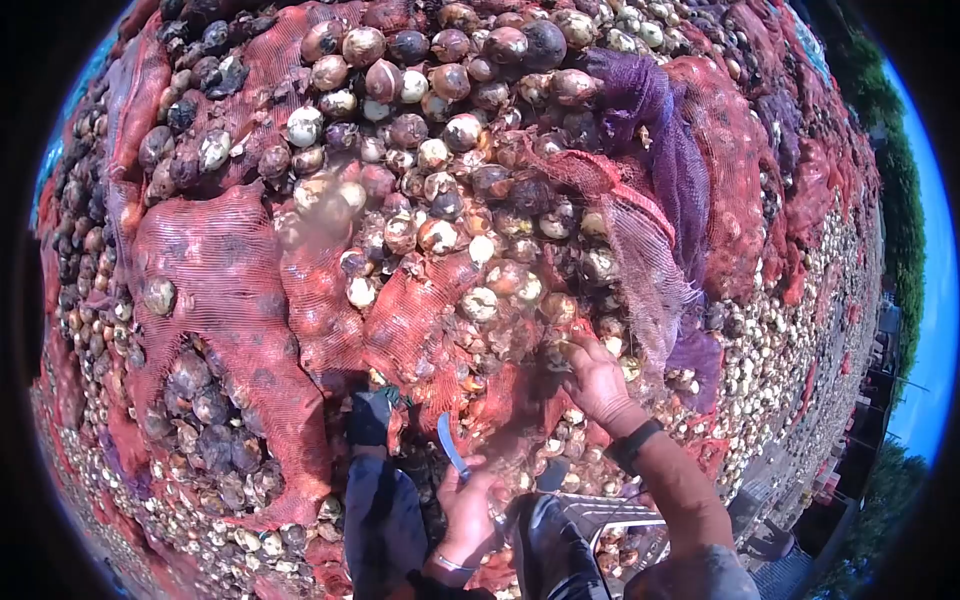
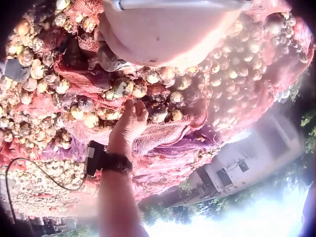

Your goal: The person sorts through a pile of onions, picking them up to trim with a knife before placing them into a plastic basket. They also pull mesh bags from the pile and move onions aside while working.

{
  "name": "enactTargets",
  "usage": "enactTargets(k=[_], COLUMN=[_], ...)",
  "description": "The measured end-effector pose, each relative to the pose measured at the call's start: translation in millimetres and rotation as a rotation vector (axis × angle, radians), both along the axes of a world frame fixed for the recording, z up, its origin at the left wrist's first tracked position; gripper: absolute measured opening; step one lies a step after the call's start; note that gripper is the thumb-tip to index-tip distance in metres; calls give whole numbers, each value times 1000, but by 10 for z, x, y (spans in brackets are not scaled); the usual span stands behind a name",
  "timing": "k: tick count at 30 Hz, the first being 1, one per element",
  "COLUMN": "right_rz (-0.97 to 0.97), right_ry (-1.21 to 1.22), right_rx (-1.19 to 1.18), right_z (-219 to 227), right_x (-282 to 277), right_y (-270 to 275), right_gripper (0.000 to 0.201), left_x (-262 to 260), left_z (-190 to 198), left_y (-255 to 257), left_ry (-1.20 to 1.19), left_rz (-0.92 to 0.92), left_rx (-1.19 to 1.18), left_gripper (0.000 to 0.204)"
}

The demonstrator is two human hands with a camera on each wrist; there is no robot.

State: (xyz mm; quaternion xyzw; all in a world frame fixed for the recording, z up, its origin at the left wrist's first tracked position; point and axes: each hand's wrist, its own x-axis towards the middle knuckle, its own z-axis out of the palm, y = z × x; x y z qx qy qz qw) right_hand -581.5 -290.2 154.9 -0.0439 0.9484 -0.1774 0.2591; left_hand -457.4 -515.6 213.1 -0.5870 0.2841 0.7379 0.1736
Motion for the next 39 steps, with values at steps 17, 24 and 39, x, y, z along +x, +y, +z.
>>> enactTargets(k=[17, 24, 39], right_rz=[645, 525, 473], right_ry=[94, 384, 282], right_rx=[284, 89, 288], right_z=[-821, -586, -877], right_x=[-1190, -1711, -1507], right_y=[-1452, -1355, -1060], right_gripper=[33, 37, 38], left_x=[-402, -398, -314], left_z=[-78, -156, -214], left_y=[-544, -535, -475], left_ry=[-187, -238, -257], left_rz=[123, 181, 150], left_rx=[-5, 52, 8], left_gripper=[29, 22, 30])
